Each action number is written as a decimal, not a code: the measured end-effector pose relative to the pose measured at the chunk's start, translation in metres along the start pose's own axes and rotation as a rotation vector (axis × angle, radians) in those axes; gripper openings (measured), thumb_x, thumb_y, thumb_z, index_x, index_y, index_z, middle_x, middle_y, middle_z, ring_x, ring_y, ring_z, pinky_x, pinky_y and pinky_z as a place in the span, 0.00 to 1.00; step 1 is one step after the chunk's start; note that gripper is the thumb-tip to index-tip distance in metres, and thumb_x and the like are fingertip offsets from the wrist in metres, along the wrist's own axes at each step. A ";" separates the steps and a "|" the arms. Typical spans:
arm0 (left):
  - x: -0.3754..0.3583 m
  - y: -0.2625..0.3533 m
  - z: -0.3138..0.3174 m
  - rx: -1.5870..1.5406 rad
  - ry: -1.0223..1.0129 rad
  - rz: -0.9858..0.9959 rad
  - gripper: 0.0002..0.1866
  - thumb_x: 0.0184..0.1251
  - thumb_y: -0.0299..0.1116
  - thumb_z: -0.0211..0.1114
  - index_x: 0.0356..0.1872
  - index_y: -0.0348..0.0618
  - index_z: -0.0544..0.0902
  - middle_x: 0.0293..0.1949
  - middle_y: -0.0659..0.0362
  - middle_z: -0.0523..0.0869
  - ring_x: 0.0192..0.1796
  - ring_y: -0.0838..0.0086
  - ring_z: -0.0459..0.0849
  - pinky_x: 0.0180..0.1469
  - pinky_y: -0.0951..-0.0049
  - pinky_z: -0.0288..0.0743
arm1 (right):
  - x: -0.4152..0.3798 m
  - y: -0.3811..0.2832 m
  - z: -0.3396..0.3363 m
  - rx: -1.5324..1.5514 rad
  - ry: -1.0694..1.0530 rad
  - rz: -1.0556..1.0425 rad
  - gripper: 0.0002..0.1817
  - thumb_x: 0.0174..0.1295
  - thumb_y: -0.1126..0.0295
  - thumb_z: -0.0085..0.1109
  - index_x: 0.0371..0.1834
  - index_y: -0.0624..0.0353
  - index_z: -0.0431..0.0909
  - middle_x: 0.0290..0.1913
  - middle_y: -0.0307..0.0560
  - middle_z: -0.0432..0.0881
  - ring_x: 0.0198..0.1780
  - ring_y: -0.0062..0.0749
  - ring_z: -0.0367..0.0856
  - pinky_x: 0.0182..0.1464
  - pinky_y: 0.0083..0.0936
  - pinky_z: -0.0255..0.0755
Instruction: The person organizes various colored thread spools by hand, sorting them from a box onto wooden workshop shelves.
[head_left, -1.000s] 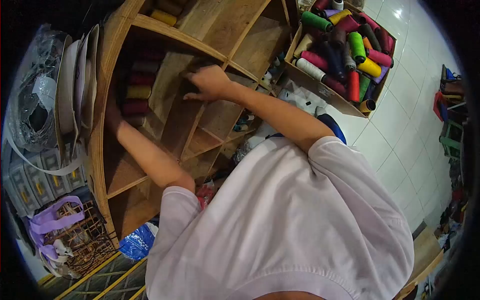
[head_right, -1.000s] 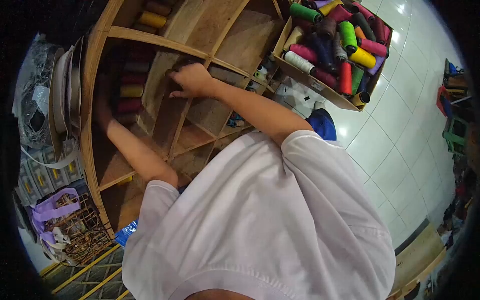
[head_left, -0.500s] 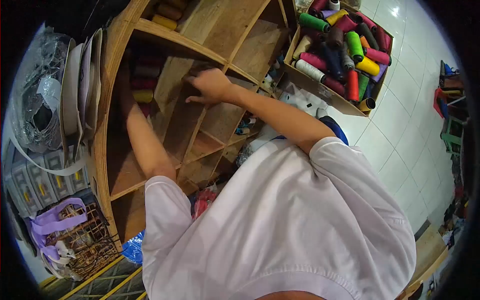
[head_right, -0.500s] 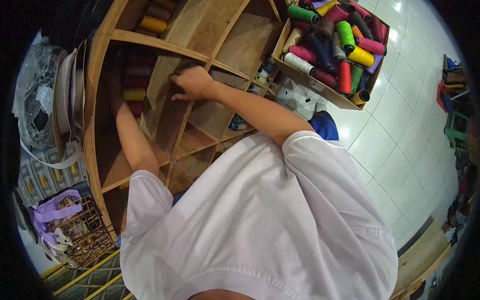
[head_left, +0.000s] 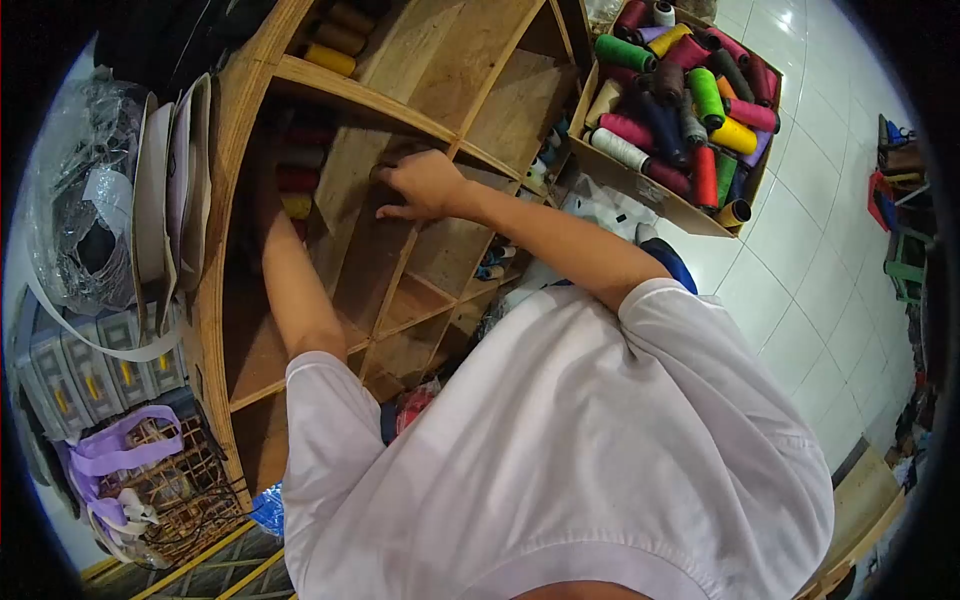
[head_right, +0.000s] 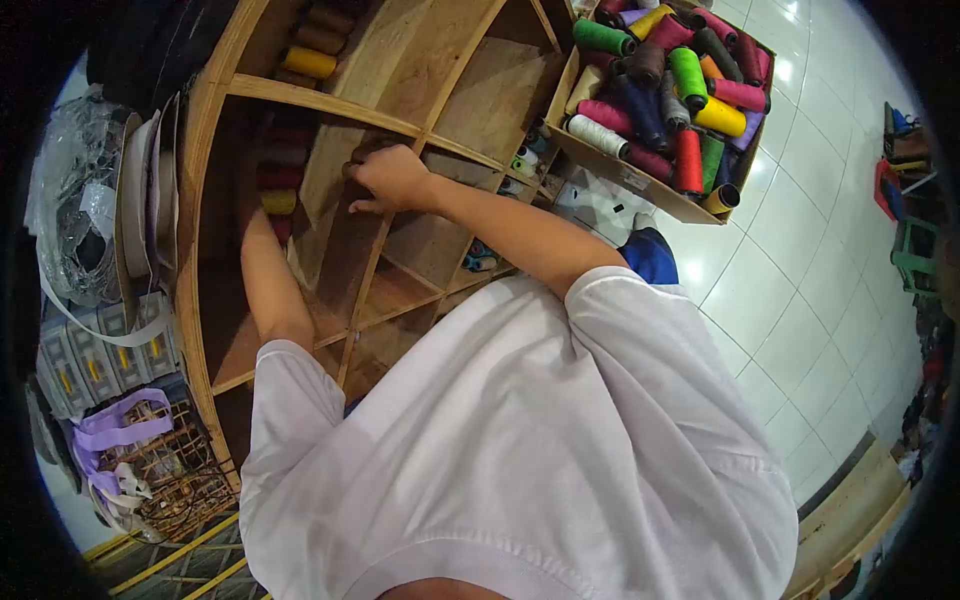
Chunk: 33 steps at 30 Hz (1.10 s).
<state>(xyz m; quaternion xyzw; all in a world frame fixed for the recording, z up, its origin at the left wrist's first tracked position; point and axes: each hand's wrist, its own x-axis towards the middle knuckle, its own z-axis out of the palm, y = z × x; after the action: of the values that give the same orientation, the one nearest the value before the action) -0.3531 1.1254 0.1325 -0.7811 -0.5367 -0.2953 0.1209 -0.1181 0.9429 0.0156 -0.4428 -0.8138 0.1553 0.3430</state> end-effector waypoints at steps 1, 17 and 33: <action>-0.001 0.000 -0.001 -0.002 0.001 -0.002 0.29 0.66 0.45 0.67 0.63 0.36 0.75 0.63 0.41 0.76 0.66 0.53 0.74 0.67 0.58 0.65 | 0.000 0.000 0.001 0.011 0.024 -0.011 0.31 0.54 0.40 0.64 0.45 0.58 0.81 0.30 0.53 0.83 0.38 0.51 0.84 0.40 0.42 0.77; -0.005 0.002 0.002 -0.019 0.003 -0.030 0.27 0.66 0.44 0.67 0.60 0.36 0.77 0.60 0.40 0.77 0.65 0.51 0.75 0.65 0.56 0.66 | 0.000 0.004 0.010 0.031 0.152 -0.062 0.27 0.54 0.41 0.65 0.36 0.58 0.82 0.30 0.53 0.83 0.37 0.51 0.84 0.38 0.43 0.76; -0.022 0.018 -0.008 -0.019 -0.010 -0.145 0.25 0.66 0.42 0.66 0.57 0.36 0.78 0.58 0.40 0.79 0.63 0.50 0.76 0.64 0.54 0.68 | 0.002 0.004 0.009 0.031 0.063 -0.069 0.28 0.56 0.41 0.63 0.45 0.55 0.82 0.33 0.52 0.83 0.39 0.51 0.84 0.41 0.44 0.77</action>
<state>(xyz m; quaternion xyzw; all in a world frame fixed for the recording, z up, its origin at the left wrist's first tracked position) -0.3447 1.0975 0.1280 -0.7427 -0.5898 -0.3044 0.0892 -0.1225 0.9476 0.0082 -0.4136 -0.8148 0.1418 0.3806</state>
